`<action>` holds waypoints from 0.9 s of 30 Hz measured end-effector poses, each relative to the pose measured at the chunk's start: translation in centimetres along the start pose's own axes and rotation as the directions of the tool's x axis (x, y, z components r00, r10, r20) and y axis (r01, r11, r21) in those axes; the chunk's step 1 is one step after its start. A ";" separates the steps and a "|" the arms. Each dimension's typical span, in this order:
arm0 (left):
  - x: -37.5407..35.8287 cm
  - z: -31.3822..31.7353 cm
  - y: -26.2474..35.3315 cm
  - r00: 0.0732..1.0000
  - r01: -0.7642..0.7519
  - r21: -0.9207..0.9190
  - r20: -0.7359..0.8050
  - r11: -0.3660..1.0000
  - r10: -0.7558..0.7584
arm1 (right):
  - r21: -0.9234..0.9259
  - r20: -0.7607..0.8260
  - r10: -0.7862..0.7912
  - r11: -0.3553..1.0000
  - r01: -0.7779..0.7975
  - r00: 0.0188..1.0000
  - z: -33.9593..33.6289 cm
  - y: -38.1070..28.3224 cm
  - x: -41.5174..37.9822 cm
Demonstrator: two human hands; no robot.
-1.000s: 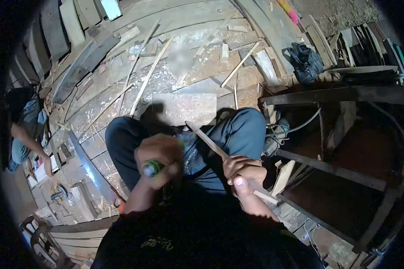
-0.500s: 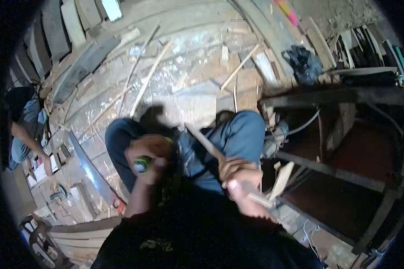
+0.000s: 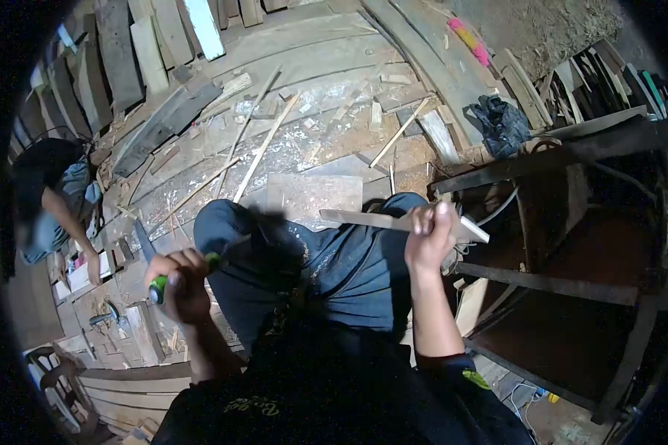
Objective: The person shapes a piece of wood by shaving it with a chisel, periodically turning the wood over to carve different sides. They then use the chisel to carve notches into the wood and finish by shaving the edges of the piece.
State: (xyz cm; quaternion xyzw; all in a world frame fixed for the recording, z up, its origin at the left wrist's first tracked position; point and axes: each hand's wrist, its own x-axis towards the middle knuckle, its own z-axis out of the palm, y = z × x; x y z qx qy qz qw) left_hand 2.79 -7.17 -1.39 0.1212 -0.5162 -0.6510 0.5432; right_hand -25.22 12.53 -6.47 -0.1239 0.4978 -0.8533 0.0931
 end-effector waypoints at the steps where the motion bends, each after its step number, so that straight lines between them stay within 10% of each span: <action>1: -0.3 -0.1 1.7 1.000 0.016 0.077 0.020 0.997 -0.017 | 0.053 -0.009 0.044 0.998 -0.043 0.999 -0.8 0.1 1.1; 4: -1.3 -0.8 6.1 0.982 0.190 0.396 -0.056 0.898 -0.183 | 0.233 -0.038 0.112 0.967 -0.100 0.993 -1.8 0.3 3.4; 11: -2.7 -0.1 6.1 0.731 0.350 0.921 -0.153 0.173 -0.665 | 0.600 -0.106 0.142 0.799 -0.050 0.984 -2.6 -2.1 3.0; 20: -4.3 1.4 4.5 0.815 0.307 0.748 0.113 0.588 -0.568 | 0.869 -0.002 0.442 0.445 -0.217 0.897 0.7 -3.4 -1.7; 27: -3.8 2.5 5.8 0.974 0.227 0.629 -0.129 0.743 -0.188 | 0.888 0.087 0.507 0.351 -0.298 0.857 7.3 -6.7 -4.1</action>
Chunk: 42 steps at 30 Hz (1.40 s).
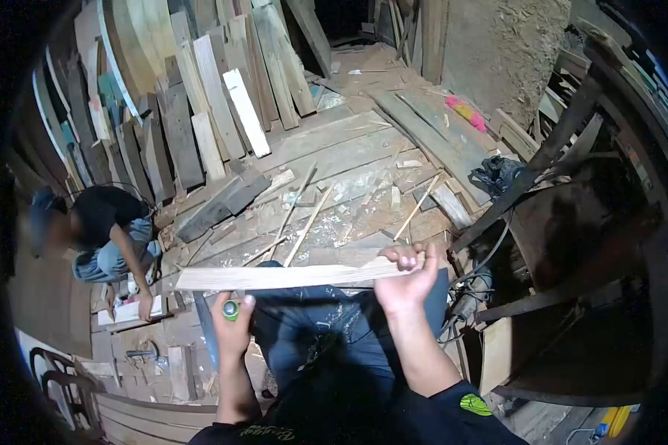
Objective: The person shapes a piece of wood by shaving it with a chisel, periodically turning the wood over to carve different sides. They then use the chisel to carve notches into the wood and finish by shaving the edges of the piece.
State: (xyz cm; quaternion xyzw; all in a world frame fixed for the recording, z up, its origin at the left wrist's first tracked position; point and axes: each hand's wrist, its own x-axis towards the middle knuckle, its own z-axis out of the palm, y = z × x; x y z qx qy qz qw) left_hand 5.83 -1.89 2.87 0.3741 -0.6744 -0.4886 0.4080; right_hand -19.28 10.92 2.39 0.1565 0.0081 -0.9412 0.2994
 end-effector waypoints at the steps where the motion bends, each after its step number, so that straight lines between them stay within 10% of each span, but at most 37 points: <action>1: -0.4 0.2 0.5 0.994 -0.061 -0.032 -0.092 0.998 0.058 | 0.005 0.018 0.047 0.999 -0.047 0.999 0.1 0.6 -0.4; 9: -0.5 -4.2 3.0 0.980 -0.100 -0.560 -0.196 0.822 -0.014 | -0.498 0.482 0.247 0.867 0.031 0.841 -1.7 1.4 -2.8; 15: -0.8 -5.7 3.6 0.972 -0.097 -0.454 -0.236 0.886 -0.014 | -0.761 0.446 0.450 0.646 0.062 0.773 -5.2 -3.2 -3.1; 23: -2.2 -5.3 3.6 0.967 -0.134 -0.442 -0.254 0.887 0.019 | -0.711 0.472 0.359 0.695 0.107 0.805 -5.0 -4.8 -5.6; 37: -2.5 -3.3 5.5 0.992 -0.068 -0.384 -0.124 0.921 0.022 | -0.624 0.716 0.439 0.751 0.217 0.542 -3.8 -7.0 -4.4; 39: -2.0 -3.5 4.5 1.000 -0.003 -0.467 -0.015 0.884 -0.004 | -0.503 0.831 0.236 0.708 0.496 0.504 -3.5 -6.3 -4.4; 42: -1.4 -1.6 5.1 0.999 0.019 -0.282 0.031 0.959 -0.011 | -0.358 0.800 0.040 0.832 0.424 0.598 -0.1 -5.2 -6.3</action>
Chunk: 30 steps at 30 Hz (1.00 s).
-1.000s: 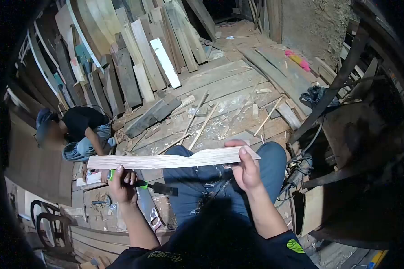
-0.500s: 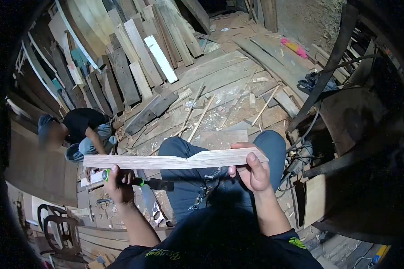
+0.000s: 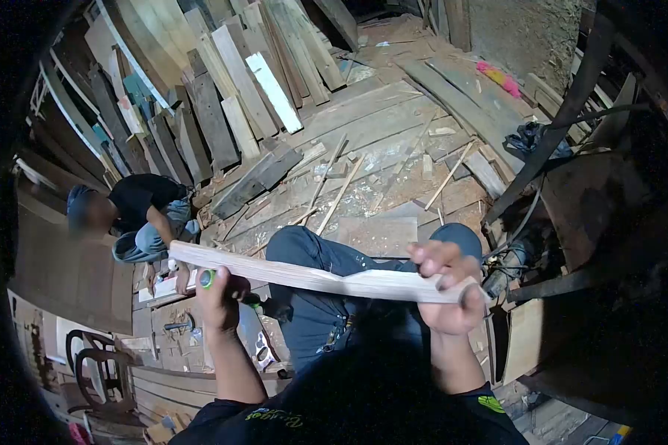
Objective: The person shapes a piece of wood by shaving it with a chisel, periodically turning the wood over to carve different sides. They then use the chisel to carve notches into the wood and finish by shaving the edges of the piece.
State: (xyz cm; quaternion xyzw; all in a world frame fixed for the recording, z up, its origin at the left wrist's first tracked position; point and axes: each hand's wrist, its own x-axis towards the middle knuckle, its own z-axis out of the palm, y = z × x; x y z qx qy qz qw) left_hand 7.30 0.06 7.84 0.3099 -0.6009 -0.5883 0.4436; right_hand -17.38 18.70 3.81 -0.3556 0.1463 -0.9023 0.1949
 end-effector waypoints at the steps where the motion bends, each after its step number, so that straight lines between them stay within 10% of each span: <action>1: 0.2 0.3 -0.2 0.998 0.017 0.076 0.053 0.997 -0.021 | 0.099 -0.084 -0.108 0.988 0.116 0.991 0.6 -0.5 0.6; 3: 1.2 0.5 -1.3 0.977 -0.021 0.204 0.214 0.979 -0.023 | 0.358 -0.083 -0.092 0.927 0.116 0.992 0.5 -3.1 1.6; 9: 2.7 1.9 -3.3 0.882 -0.121 0.236 0.471 0.964 -0.005 | 0.339 -0.074 -0.214 0.913 0.227 0.974 0.3 -6.2 4.9; 12: 2.9 0.7 -5.4 0.915 0.072 0.154 0.383 0.985 -0.127 | 0.083 -0.086 -0.179 0.979 0.186 0.980 -1.4 -4.5 4.6; 20: 4.1 3.4 -8.5 0.955 -0.018 -0.423 0.261 0.906 0.141 | -0.338 -0.073 0.009 0.941 -0.034 0.997 -5.4 9.2 1.6; 30: 6.2 6.7 -9.7 0.860 -0.190 -0.581 0.290 0.791 0.419 | -0.601 0.002 0.072 0.797 -0.056 0.997 -3.7 11.9 -0.1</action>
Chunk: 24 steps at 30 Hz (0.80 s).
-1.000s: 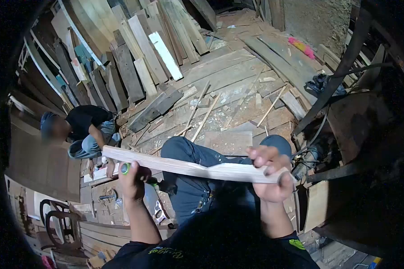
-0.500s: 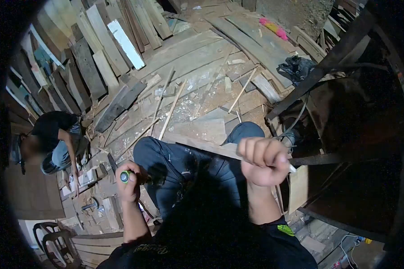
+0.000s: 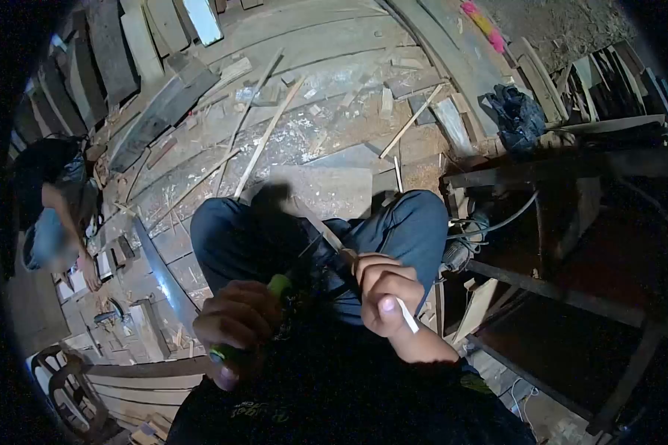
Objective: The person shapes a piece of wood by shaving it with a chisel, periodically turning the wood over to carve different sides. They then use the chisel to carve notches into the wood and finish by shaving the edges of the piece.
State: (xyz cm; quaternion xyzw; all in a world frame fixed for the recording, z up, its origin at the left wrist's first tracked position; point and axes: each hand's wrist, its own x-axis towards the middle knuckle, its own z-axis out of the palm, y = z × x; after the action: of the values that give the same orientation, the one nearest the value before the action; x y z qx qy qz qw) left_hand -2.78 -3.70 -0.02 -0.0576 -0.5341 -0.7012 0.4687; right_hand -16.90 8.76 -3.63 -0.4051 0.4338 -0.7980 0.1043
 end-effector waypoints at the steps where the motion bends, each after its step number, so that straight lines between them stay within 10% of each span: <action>1: -0.1 -0.1 -0.2 0.996 -0.019 0.004 0.083 1.000 0.018 | -0.009 0.005 -0.008 1.000 0.008 1.000 0.4 -0.1 -0.1; 10: -1.4 -0.8 1.4 0.947 -0.053 0.012 0.316 0.999 0.046 | -0.030 0.074 -0.177 0.983 0.179 0.982 2.7 0.6 -2.5; 24: -2.0 -1.2 1.1 0.989 -0.037 -0.037 0.140 0.999 0.042 | 0.092 0.207 -0.180 0.982 0.164 0.962 1.0 0.5 -3.0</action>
State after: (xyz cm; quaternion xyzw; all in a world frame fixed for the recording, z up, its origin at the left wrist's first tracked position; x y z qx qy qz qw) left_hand -0.35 -3.40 -0.89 -0.1255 -0.5523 -0.6950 0.4428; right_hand -14.25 9.44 -5.38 -0.5208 0.3535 -0.7712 0.0954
